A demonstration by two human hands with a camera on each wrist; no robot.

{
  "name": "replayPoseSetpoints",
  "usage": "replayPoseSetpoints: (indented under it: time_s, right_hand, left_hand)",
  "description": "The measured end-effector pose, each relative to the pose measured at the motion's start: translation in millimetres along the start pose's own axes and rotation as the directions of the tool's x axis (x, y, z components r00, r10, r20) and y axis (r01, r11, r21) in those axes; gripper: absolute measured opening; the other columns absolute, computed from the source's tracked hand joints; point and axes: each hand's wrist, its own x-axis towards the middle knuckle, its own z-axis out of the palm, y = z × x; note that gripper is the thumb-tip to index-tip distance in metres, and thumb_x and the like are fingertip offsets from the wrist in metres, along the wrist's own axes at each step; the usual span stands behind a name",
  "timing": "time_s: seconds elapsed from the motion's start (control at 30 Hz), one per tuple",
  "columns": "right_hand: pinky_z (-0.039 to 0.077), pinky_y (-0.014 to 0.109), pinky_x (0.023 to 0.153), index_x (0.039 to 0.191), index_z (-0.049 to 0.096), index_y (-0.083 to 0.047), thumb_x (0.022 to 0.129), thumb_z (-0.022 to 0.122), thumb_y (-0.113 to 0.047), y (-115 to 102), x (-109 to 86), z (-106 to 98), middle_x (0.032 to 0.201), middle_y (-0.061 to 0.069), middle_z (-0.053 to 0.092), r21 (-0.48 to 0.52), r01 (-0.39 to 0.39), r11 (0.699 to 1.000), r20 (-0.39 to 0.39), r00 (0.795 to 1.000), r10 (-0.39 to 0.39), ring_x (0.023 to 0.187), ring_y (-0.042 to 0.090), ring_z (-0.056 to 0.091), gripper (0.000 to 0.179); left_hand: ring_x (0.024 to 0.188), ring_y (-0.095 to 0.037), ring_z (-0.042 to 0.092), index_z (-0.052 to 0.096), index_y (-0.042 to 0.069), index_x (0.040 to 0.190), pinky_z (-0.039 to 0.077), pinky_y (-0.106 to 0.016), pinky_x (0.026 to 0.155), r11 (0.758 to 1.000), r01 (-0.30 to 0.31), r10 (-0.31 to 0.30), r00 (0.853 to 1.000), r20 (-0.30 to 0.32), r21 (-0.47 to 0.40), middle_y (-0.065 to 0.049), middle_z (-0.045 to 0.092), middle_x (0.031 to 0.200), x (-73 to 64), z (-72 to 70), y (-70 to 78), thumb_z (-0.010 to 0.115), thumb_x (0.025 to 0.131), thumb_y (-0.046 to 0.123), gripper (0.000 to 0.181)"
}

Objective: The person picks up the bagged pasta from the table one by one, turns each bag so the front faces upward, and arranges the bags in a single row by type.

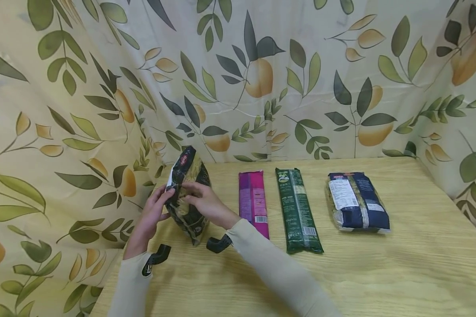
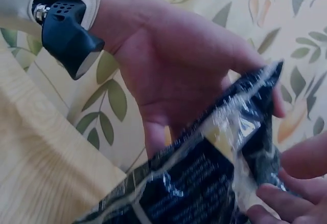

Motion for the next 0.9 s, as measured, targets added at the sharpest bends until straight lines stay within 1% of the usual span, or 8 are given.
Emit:
replayPoseSetpoints:
  time_s: [0.13,0.2,0.3,0.43,0.57,0.67,0.8,0.9]
  right_hand:
    - [0.040,0.050,0.122,0.148,0.051,-0.002,0.106,0.050,-0.005,7,-0.9,-10,0.154,0.016,0.052,0.152,0.003,0.988,-0.076,0.997,0.009,0.147,0.033,0.046,0.042]
    - [0.043,0.051,0.119,0.146,0.052,0.000,0.106,0.050,-0.004,10,-1.4,-15,0.151,0.019,0.053,0.228,-0.004,0.974,-0.115,0.993,0.031,0.145,0.034,0.048,0.040]
    - [0.047,0.051,0.115,0.145,0.052,0.001,0.105,0.051,-0.002,16,-1.1,-23,0.149,0.021,0.053,0.331,-0.034,0.943,-0.164,0.982,0.093,0.139,0.033,0.051,0.040]
    - [0.046,0.054,0.115,0.143,0.051,0.002,0.105,0.051,-0.003,27,0.1,-32,0.146,0.022,0.051,0.427,-0.059,0.902,-0.229,0.958,0.171,0.128,0.031,0.053,0.039]
    - [0.041,0.060,0.118,0.146,0.045,0.004,0.105,0.051,-0.007,43,0.8,-37,0.151,0.025,0.045,0.461,-0.099,0.882,-0.268,0.932,0.245,0.135,0.038,0.047,0.043]
    - [0.038,0.063,0.119,0.151,0.040,0.004,0.105,0.050,-0.012,54,0.4,-39,0.158,0.025,0.039,0.461,-0.159,0.873,-0.253,0.920,0.301,0.144,0.045,0.038,0.049]
    - [0.035,0.063,0.121,0.155,0.032,0.003,0.106,0.050,-0.018,68,-1.2,-36,0.162,0.027,0.030,0.477,-0.234,0.847,-0.182,0.917,0.355,0.149,0.048,0.030,0.056]
    - [0.029,0.064,0.124,0.159,0.024,0.003,0.107,0.049,-0.019,77,-1.0,-31,0.166,0.033,0.021,0.506,-0.261,0.822,-0.123,0.922,0.368,0.154,0.050,0.023,0.062]
  left_hand:
    - [0.154,-0.036,0.030,0.018,0.011,0.166,0.037,-0.067,0.117,1.000,0.012,-0.012,1.000,-0.010,-0.019,-0.022,0.026,0.168,1.4,-0.4,-2.3,0.046,0.108,0.040,0.071]
    - [0.154,-0.036,0.029,0.016,0.011,0.166,0.037,-0.067,0.117,0.999,0.014,-0.015,1.000,-0.007,-0.029,-0.022,0.025,0.169,1.4,-1.2,-3.0,0.046,0.108,0.039,0.071]
    - [0.157,-0.036,0.024,0.013,0.011,0.167,0.035,-0.068,0.118,0.999,0.021,-0.022,1.000,-0.004,-0.033,-0.021,0.019,0.171,0.7,-2.7,-3.1,0.045,0.109,0.039,0.072]
    - [0.157,-0.038,0.024,0.014,0.013,0.167,0.035,-0.068,0.118,0.999,0.023,-0.023,1.000,-0.008,-0.030,-0.021,0.017,0.171,1.4,-1.8,-2.8,0.045,0.108,0.040,0.072]
    - [0.151,-0.038,0.032,0.018,0.014,0.166,0.037,-0.066,0.118,0.999,0.017,-0.017,1.000,-0.008,-0.033,-0.023,0.025,0.168,2.5,-0.6,-2.3,0.045,0.108,0.040,0.069]
    - [0.150,-0.037,0.032,0.017,0.014,0.167,0.036,-0.066,0.118,0.999,0.017,-0.017,1.000,-0.009,-0.040,-0.023,0.025,0.167,2.0,-0.7,-1.9,0.044,0.108,0.039,0.069]
    - [0.151,-0.037,0.031,0.017,0.014,0.167,0.035,-0.066,0.119,0.999,0.017,-0.018,1.000,-0.012,-0.043,-0.023,0.024,0.167,0.2,-0.9,-2.5,0.043,0.109,0.038,0.068]
    - [0.151,-0.038,0.032,0.018,0.014,0.166,0.035,-0.066,0.119,0.999,0.013,-0.013,1.000,-0.010,-0.032,-0.023,0.025,0.167,-0.1,-1.0,-2.0,0.044,0.109,0.038,0.068]
